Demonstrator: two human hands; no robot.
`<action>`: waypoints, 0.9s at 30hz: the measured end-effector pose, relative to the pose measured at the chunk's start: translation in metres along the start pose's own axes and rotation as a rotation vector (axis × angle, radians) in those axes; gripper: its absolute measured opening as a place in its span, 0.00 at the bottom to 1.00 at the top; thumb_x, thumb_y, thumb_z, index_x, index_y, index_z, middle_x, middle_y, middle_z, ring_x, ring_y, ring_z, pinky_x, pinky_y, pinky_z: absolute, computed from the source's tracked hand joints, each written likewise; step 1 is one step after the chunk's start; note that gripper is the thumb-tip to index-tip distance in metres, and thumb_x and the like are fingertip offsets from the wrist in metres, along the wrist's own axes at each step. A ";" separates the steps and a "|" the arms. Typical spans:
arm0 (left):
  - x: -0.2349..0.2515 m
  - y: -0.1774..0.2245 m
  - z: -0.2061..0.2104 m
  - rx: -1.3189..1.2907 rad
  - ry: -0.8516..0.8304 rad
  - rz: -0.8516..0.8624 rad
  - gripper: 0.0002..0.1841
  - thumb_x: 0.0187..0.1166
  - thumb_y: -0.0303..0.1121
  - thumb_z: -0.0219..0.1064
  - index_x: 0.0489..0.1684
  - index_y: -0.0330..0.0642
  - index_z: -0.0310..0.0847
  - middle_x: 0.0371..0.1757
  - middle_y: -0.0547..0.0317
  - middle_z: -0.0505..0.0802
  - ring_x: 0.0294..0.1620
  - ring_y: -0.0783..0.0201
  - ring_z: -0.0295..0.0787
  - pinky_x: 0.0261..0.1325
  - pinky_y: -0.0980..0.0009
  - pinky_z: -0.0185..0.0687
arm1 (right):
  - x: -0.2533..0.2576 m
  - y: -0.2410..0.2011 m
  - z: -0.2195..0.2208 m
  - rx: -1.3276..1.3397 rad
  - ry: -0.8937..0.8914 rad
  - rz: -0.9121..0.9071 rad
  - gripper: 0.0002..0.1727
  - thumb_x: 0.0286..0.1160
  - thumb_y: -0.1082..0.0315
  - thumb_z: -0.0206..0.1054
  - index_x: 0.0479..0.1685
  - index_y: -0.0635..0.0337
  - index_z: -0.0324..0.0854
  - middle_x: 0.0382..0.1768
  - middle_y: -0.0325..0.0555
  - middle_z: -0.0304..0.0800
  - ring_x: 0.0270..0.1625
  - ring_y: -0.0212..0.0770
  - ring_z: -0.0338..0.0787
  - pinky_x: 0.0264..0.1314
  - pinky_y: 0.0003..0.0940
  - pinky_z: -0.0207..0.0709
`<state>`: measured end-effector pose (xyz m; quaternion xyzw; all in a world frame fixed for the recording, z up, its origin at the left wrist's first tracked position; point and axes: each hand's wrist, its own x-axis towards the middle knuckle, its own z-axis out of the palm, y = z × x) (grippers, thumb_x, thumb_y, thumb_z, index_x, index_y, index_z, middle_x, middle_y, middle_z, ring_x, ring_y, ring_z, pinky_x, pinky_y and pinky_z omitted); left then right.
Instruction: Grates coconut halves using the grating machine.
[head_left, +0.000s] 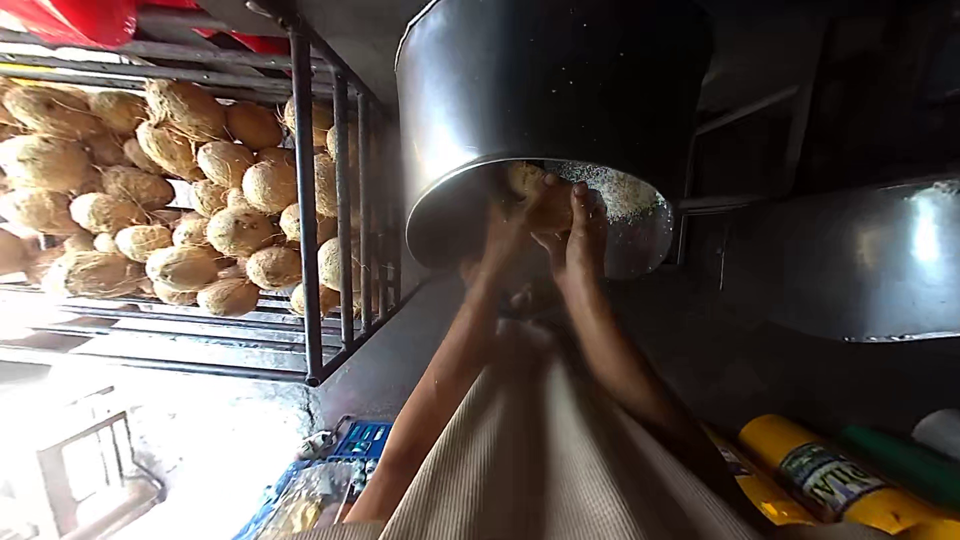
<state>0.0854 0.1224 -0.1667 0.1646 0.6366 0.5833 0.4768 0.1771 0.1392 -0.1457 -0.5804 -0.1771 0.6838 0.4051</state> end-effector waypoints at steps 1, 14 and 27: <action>0.002 -0.002 0.004 0.011 -0.010 -0.012 0.45 0.73 0.46 0.77 0.86 0.40 0.52 0.63 0.48 0.88 0.57 0.60 0.91 0.61 0.59 0.91 | 0.003 -0.002 -0.002 -0.001 0.021 0.012 0.29 0.84 0.54 0.66 0.81 0.49 0.63 0.61 0.53 0.85 0.55 0.52 0.92 0.49 0.52 0.91; -0.007 -0.011 -0.010 -0.021 0.013 -0.043 0.41 0.79 0.51 0.71 0.84 0.37 0.55 0.58 0.47 0.89 0.53 0.58 0.92 0.58 0.56 0.92 | -0.014 -0.004 0.002 -0.147 -0.009 0.018 0.40 0.80 0.52 0.71 0.89 0.44 0.54 0.69 0.55 0.80 0.61 0.55 0.90 0.53 0.55 0.91; -0.010 -0.094 -0.058 -0.301 -0.228 -0.401 0.52 0.70 0.85 0.28 0.77 0.57 0.75 0.64 0.53 0.90 0.61 0.53 0.87 0.58 0.46 0.87 | 0.020 0.070 -0.060 -0.852 -0.120 -0.432 0.62 0.65 0.46 0.80 0.93 0.66 0.42 0.89 0.66 0.54 0.89 0.56 0.62 0.89 0.53 0.62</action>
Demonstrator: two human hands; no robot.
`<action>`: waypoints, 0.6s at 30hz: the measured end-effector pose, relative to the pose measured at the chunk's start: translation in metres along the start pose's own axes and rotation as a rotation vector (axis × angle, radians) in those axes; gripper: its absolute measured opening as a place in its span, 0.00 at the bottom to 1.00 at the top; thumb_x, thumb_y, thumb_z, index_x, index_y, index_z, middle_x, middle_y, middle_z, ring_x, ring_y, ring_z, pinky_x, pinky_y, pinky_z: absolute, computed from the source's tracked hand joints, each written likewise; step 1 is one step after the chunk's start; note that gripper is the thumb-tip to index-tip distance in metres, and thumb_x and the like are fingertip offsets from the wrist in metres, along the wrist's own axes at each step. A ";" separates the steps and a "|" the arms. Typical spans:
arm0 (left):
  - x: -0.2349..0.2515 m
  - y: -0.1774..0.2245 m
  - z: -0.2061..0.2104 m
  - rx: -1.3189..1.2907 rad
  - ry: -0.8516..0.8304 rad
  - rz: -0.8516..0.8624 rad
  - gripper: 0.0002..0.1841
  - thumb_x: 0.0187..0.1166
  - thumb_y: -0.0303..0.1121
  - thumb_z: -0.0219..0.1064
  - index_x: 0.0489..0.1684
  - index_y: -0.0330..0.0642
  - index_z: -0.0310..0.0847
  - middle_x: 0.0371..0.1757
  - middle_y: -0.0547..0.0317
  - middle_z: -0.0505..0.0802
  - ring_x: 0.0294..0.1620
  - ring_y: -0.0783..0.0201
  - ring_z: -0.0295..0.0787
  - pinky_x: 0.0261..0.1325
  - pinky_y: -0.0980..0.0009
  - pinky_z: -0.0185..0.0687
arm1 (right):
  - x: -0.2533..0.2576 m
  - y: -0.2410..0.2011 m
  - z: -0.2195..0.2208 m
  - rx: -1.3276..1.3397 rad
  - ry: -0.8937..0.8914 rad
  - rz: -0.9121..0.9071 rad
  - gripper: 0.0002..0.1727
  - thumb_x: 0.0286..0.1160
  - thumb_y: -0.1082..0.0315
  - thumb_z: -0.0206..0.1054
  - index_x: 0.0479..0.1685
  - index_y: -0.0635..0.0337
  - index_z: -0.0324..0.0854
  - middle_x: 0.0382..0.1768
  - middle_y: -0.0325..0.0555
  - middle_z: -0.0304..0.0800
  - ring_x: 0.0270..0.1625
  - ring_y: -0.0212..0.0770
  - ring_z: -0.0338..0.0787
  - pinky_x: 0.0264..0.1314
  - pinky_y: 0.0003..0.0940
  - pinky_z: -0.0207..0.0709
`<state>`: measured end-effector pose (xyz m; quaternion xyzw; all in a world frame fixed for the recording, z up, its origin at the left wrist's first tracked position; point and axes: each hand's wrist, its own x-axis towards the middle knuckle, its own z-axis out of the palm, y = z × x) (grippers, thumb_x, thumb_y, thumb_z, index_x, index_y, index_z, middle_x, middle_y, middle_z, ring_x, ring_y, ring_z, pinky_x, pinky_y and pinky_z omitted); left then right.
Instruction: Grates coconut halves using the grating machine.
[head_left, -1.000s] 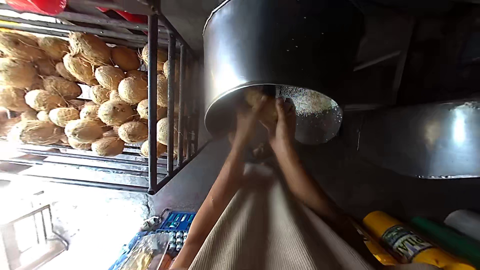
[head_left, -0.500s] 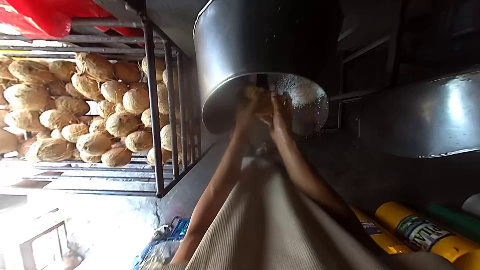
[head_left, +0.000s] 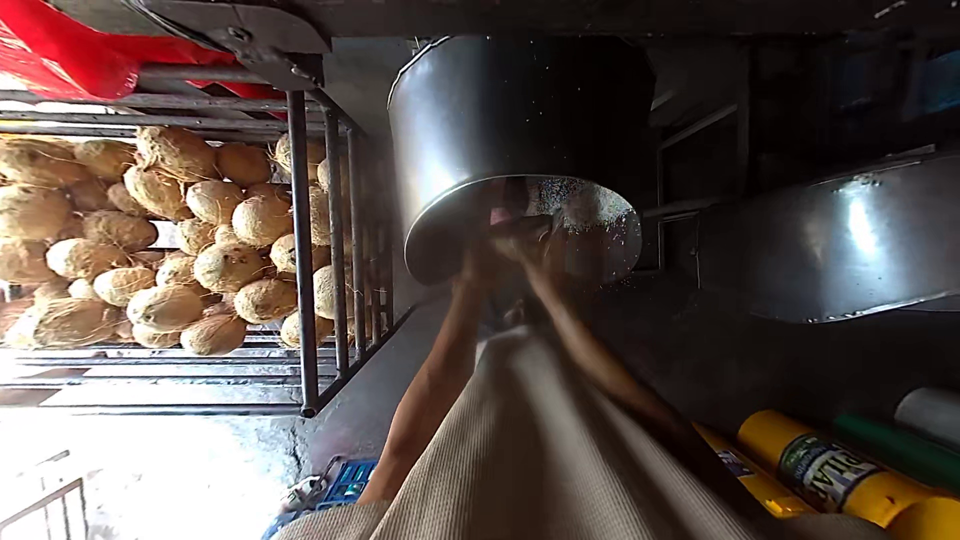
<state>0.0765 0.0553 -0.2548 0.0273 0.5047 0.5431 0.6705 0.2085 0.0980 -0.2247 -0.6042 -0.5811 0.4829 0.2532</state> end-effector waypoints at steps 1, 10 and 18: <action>-0.008 -0.008 -0.007 -0.103 0.022 0.039 0.55 0.66 0.87 0.23 0.76 0.59 0.76 0.64 0.54 0.90 0.62 0.54 0.87 0.58 0.47 0.87 | -0.013 0.013 0.001 -0.104 -0.010 -0.110 0.69 0.57 0.41 0.83 0.93 0.68 0.42 0.90 0.69 0.52 0.91 0.59 0.59 0.91 0.53 0.59; -0.020 0.050 0.054 0.218 0.244 0.352 0.34 0.83 0.62 0.60 0.75 0.44 0.73 0.52 0.57 0.92 0.50 0.65 0.90 0.56 0.60 0.89 | 0.018 -0.087 -0.002 0.402 0.031 0.148 0.52 0.66 0.57 0.81 0.90 0.56 0.51 0.74 0.51 0.78 0.71 0.42 0.84 0.70 0.45 0.84; 0.001 -0.003 0.023 0.292 0.185 0.165 0.42 0.76 0.66 0.66 0.88 0.57 0.59 0.72 0.50 0.85 0.67 0.53 0.86 0.64 0.49 0.86 | 0.022 -0.030 -0.006 0.490 -0.022 0.347 0.56 0.70 0.41 0.75 0.95 0.39 0.41 0.86 0.50 0.65 0.80 0.53 0.76 0.70 0.60 0.81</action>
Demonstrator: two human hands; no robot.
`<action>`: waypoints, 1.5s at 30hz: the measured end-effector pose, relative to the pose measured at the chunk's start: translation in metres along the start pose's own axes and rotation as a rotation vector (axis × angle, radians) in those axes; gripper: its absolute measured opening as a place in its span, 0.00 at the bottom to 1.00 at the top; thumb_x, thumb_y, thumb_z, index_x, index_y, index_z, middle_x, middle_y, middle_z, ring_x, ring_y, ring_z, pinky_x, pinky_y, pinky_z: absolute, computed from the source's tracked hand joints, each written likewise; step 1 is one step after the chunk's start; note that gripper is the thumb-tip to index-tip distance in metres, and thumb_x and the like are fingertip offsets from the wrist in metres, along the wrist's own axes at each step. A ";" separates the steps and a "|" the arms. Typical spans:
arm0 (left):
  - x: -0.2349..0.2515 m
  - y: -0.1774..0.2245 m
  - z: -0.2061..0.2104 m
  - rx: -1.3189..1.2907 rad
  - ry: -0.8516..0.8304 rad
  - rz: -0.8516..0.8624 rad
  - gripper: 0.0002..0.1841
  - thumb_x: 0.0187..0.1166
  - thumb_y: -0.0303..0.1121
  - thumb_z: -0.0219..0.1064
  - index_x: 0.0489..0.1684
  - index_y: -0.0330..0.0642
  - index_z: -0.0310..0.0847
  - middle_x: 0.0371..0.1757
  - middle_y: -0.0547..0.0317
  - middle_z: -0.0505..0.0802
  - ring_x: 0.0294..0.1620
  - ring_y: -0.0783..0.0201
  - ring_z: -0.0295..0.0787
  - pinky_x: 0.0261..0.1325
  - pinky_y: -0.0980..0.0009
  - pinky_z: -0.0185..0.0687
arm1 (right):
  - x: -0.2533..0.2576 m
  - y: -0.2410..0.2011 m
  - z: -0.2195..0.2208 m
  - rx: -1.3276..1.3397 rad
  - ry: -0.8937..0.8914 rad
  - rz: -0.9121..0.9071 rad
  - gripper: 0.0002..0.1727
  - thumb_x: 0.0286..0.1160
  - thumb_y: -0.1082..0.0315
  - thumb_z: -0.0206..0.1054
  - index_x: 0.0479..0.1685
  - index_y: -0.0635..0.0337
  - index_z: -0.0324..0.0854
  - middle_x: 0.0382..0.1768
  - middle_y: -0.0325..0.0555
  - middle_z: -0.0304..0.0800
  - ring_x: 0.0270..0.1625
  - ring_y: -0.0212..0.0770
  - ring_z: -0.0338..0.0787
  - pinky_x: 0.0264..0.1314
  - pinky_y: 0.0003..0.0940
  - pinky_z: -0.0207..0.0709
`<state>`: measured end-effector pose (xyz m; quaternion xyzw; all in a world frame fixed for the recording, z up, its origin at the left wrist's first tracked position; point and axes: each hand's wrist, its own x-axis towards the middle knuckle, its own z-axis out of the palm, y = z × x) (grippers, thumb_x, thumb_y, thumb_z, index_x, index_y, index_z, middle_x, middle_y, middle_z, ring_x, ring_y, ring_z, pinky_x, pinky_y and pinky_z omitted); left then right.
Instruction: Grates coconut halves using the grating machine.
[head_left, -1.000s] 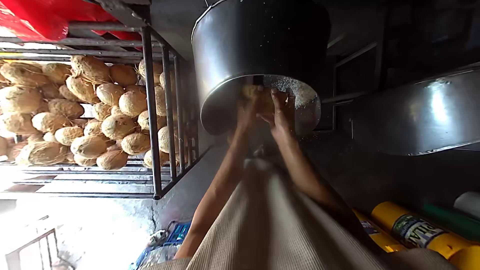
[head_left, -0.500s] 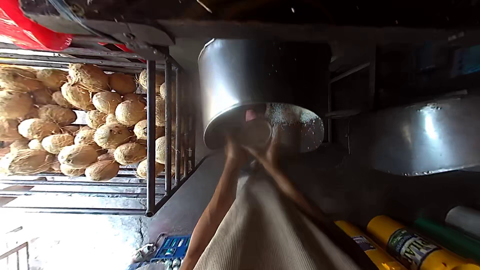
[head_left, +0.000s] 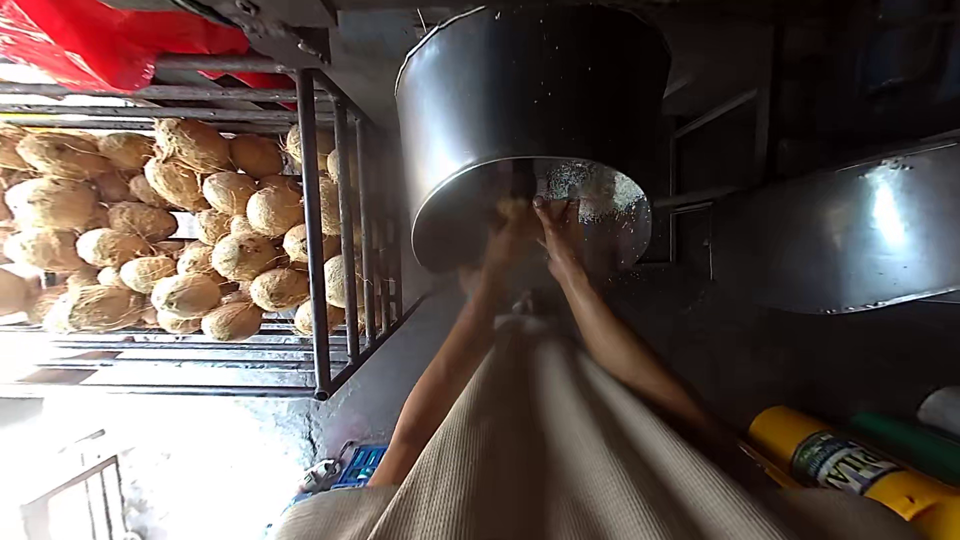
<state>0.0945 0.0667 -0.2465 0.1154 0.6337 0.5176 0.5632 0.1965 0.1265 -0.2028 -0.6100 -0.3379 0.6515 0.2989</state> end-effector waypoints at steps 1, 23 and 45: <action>-0.010 -0.008 -0.018 0.007 0.013 0.003 0.38 0.79 0.67 0.62 0.85 0.58 0.66 0.71 0.53 0.87 0.66 0.53 0.87 0.66 0.48 0.86 | -0.001 0.008 -0.005 0.042 -0.037 0.023 0.51 0.73 0.38 0.71 0.95 0.35 0.45 0.85 0.47 0.67 0.79 0.53 0.77 0.69 0.62 0.81; -0.028 0.029 -0.006 -0.164 0.173 0.178 0.38 0.81 0.60 0.61 0.78 0.36 0.65 0.56 0.52 0.90 0.54 0.64 0.90 0.60 0.60 0.88 | -0.029 0.005 0.029 -0.088 -0.023 -0.203 0.57 0.63 0.51 0.80 0.93 0.54 0.47 0.85 0.50 0.66 0.83 0.41 0.71 0.82 0.45 0.72; -0.024 -0.022 -0.044 -0.386 0.028 -0.064 0.52 0.72 0.82 0.22 0.76 0.58 0.76 0.65 0.54 0.90 0.64 0.53 0.87 0.60 0.44 0.86 | -0.046 0.098 -0.050 -0.433 -0.236 -0.313 0.76 0.49 0.40 0.86 0.94 0.69 0.36 0.87 0.67 0.59 0.85 0.49 0.72 0.85 0.42 0.73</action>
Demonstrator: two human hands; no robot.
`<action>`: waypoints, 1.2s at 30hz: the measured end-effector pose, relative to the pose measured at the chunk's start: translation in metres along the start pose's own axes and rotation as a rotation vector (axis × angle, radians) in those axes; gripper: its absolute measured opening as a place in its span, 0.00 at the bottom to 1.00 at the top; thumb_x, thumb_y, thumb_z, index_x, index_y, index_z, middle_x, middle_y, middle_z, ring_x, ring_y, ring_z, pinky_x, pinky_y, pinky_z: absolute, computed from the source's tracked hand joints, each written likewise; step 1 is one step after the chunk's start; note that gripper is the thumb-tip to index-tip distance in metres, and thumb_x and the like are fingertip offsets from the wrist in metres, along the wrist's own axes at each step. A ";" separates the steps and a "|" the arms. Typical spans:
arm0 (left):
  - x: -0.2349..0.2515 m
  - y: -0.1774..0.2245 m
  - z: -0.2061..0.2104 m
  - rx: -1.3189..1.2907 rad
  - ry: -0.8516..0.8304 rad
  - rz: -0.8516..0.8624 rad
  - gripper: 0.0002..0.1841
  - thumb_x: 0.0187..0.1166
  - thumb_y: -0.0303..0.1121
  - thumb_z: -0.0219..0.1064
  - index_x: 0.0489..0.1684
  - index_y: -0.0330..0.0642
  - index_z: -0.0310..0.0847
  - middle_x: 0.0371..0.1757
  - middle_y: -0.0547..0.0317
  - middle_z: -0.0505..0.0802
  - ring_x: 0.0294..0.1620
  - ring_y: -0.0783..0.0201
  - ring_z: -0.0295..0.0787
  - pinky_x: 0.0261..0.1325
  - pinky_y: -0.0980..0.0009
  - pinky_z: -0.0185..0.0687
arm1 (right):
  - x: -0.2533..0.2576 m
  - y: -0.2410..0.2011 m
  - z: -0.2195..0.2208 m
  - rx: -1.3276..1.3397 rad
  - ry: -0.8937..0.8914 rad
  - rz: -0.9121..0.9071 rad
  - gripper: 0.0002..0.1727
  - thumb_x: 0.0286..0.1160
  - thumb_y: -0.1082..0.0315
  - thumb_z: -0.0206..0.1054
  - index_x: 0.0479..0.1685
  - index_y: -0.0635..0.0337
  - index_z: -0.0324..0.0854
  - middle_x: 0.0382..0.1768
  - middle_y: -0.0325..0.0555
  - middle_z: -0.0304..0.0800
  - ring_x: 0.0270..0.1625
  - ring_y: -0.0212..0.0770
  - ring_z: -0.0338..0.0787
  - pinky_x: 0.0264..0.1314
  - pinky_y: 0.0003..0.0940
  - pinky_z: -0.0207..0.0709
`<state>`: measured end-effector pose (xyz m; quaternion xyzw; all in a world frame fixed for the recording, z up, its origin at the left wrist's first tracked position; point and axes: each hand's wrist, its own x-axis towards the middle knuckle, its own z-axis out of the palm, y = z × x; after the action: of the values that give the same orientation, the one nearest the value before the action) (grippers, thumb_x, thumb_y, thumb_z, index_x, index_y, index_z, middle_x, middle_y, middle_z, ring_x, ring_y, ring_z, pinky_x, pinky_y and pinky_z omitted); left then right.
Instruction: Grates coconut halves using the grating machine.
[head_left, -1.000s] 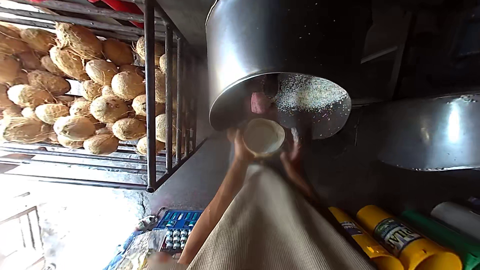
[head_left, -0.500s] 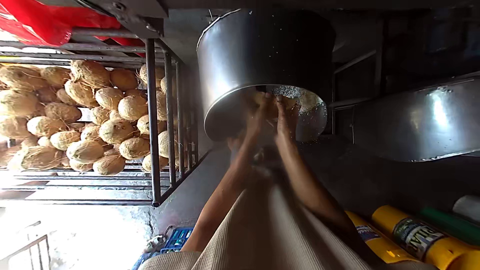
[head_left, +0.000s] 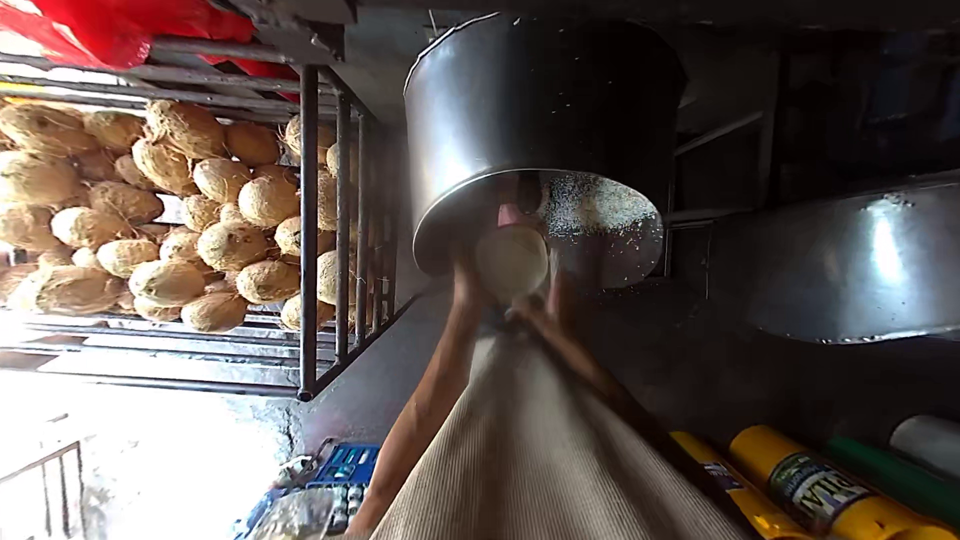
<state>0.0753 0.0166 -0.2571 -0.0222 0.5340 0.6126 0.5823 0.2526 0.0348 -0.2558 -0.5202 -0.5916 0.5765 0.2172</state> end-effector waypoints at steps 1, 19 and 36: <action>-0.011 -0.004 0.000 0.004 0.093 0.008 0.53 0.73 0.82 0.22 0.76 0.54 0.76 0.64 0.51 0.91 0.64 0.52 0.88 0.61 0.44 0.87 | -0.016 0.009 0.005 -0.011 -0.008 -0.029 0.79 0.45 0.40 0.88 0.91 0.76 0.36 0.84 0.72 0.62 0.82 0.49 0.75 0.83 0.40 0.74; 0.036 0.079 0.114 1.102 -0.007 0.630 0.22 0.67 0.45 0.80 0.48 0.35 0.89 0.47 0.47 0.94 0.54 0.57 0.91 0.65 0.55 0.82 | 0.111 -0.135 0.013 1.364 0.260 0.315 0.22 0.88 0.41 0.50 0.48 0.46 0.80 0.40 0.36 0.86 0.49 0.34 0.88 0.59 0.39 0.84; 0.074 0.046 0.096 0.842 -0.054 0.532 0.45 0.57 0.65 0.79 0.65 0.35 0.78 0.53 0.51 0.92 0.57 0.62 0.90 0.65 0.56 0.86 | 0.121 -0.103 0.018 1.188 0.352 0.281 0.16 0.86 0.46 0.59 0.53 0.46 0.76 0.38 0.38 0.81 0.32 0.31 0.80 0.38 0.30 0.81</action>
<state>0.0747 0.1445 -0.2349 0.3678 0.7067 0.4716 0.3780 0.1554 0.1529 -0.2080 -0.4707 -0.0524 0.7351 0.4851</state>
